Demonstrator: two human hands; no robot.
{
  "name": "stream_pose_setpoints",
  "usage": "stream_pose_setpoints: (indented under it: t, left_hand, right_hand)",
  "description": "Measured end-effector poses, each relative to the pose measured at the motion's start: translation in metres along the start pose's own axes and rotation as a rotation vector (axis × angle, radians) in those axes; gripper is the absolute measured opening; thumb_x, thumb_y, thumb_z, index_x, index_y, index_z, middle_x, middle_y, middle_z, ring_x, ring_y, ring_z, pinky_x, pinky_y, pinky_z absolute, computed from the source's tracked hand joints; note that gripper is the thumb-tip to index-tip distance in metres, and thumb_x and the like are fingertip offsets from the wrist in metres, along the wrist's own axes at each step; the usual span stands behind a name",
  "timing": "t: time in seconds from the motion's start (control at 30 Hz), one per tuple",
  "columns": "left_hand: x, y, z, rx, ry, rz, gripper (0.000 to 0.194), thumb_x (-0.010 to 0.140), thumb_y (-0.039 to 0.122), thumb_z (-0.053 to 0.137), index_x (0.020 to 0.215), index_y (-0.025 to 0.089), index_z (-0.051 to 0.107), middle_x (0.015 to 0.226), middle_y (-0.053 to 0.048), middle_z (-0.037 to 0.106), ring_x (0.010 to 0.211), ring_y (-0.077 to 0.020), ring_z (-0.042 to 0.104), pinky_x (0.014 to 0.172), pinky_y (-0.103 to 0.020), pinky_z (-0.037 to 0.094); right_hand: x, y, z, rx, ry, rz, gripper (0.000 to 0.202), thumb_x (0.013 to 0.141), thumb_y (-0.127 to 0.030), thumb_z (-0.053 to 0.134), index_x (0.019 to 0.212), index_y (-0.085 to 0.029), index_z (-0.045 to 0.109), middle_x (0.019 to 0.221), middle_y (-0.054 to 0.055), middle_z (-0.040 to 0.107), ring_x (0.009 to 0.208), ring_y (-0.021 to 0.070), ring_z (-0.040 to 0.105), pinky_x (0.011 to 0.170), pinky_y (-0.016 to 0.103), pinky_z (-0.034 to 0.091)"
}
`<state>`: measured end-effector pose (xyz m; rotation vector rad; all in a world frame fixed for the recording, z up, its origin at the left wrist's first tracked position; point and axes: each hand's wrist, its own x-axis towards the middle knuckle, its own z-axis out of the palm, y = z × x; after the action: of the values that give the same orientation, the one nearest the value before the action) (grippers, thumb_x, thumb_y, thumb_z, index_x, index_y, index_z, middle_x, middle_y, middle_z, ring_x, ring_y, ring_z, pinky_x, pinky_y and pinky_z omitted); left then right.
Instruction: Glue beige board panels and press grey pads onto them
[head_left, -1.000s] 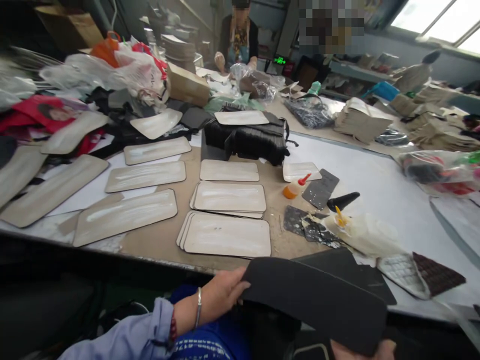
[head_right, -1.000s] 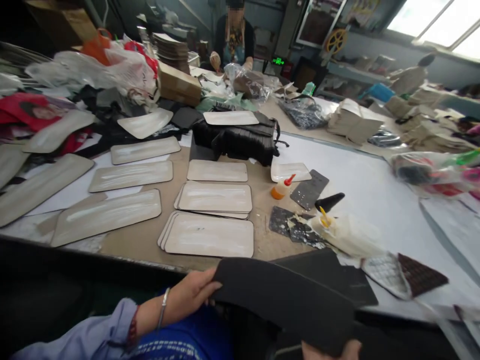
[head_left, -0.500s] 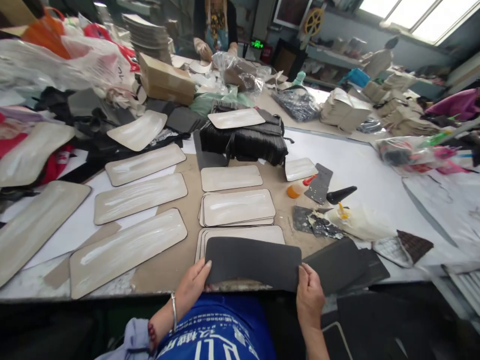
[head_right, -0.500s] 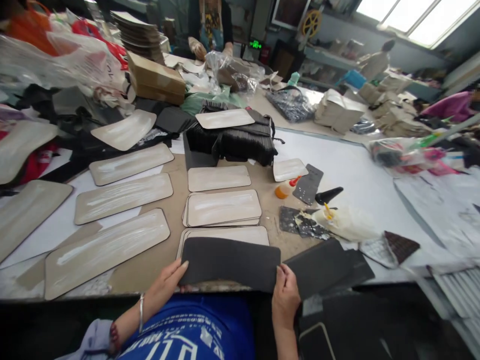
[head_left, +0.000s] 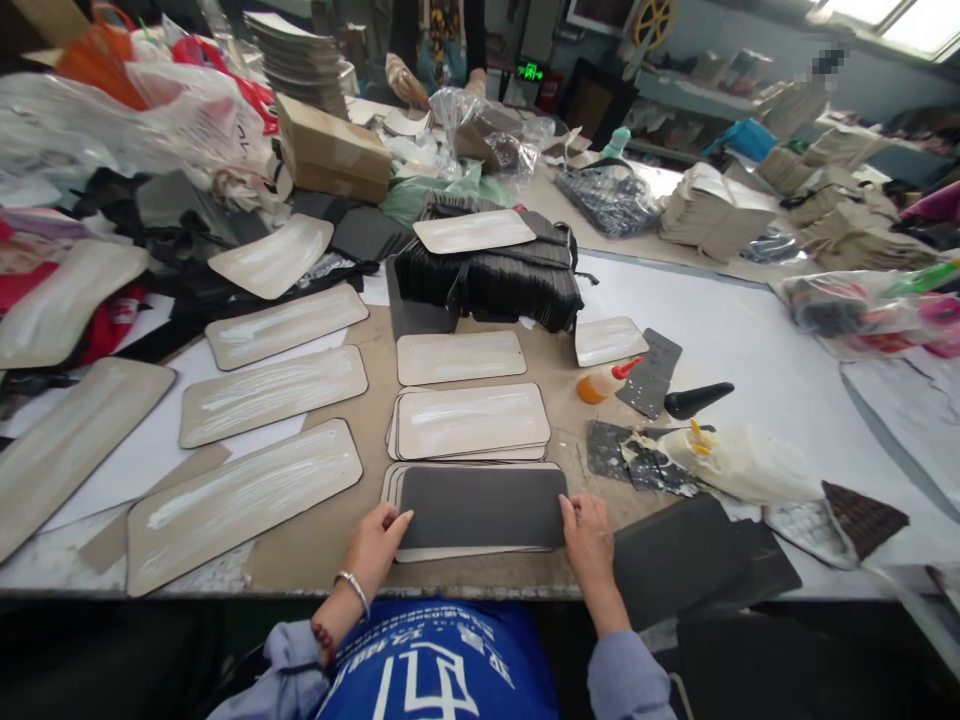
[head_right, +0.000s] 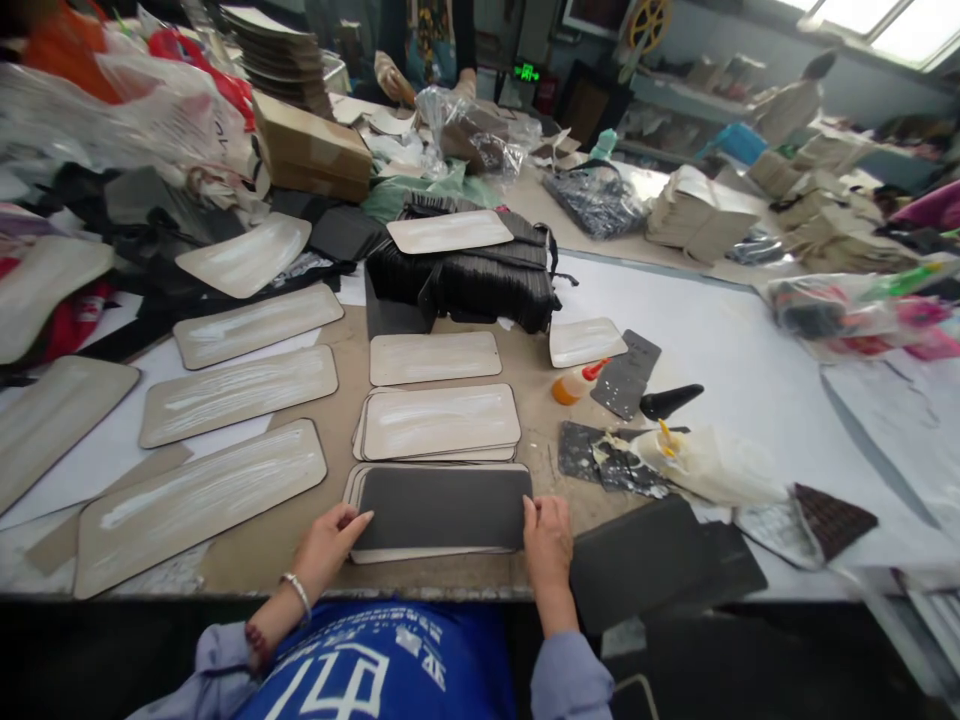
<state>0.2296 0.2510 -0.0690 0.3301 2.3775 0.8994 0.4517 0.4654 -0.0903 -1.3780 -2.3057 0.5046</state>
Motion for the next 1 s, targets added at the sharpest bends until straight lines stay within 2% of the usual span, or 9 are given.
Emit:
stream_pose_setpoints:
  t: [0.17,0.53,0.77,1.0]
  left_hand:
    - [-0.003,0.006,0.008,-0.018,0.056,-0.048,0.021,0.063,0.035,0.057,0.052,0.020,0.047,0.049,0.002,0.051,0.051,-0.0147,0.047,0.054,-0.026,0.036]
    - [-0.004,-0.004,0.015,-0.130,0.139,-0.087,0.010,0.061,0.020,0.058,0.060,0.019,0.048,0.054,0.004,0.049,0.055,-0.0129,0.048,0.060,-0.026,0.041]
    - [-0.006,-0.006,0.012,-0.153,0.161,-0.068,0.009,0.060,0.023,0.058,0.063,0.019,0.050,0.058,0.003,0.052,0.056,-0.0136,0.050,0.061,-0.028,0.043]
    - [-0.003,-0.007,0.000,-0.137,0.169,-0.078,0.017,0.057,0.032,0.059,0.066,0.020,0.052,0.060,0.001,0.056,0.059,-0.0174,0.055,0.063,-0.031,0.045]
  right_hand:
    - [0.003,0.009,0.012,0.008,-0.049,0.049,0.053,0.081,-0.069,0.022,0.066,-0.023,0.044,0.069,0.005,0.050,0.070,0.0203,0.047,0.069,0.034,0.038]
    - [0.005,0.008,0.008,0.002,-0.123,0.062,0.064,0.071,-0.080,0.021,0.064,-0.022,0.047,0.069,0.006,0.050,0.070,0.0220,0.047,0.066,0.035,0.037]
    - [0.004,-0.001,0.008,0.002,-0.097,0.044,0.064,0.071,-0.080,0.020,0.063,-0.023,0.046,0.067,0.006,0.048,0.070,0.0228,0.046,0.066,0.036,0.036]
    - [-0.001,-0.011,0.011,0.017,-0.085,0.076,0.056,0.077,-0.073,0.024,0.063,-0.023,0.045,0.067,0.005,0.050,0.068,0.0199,0.046,0.067,0.034,0.037]
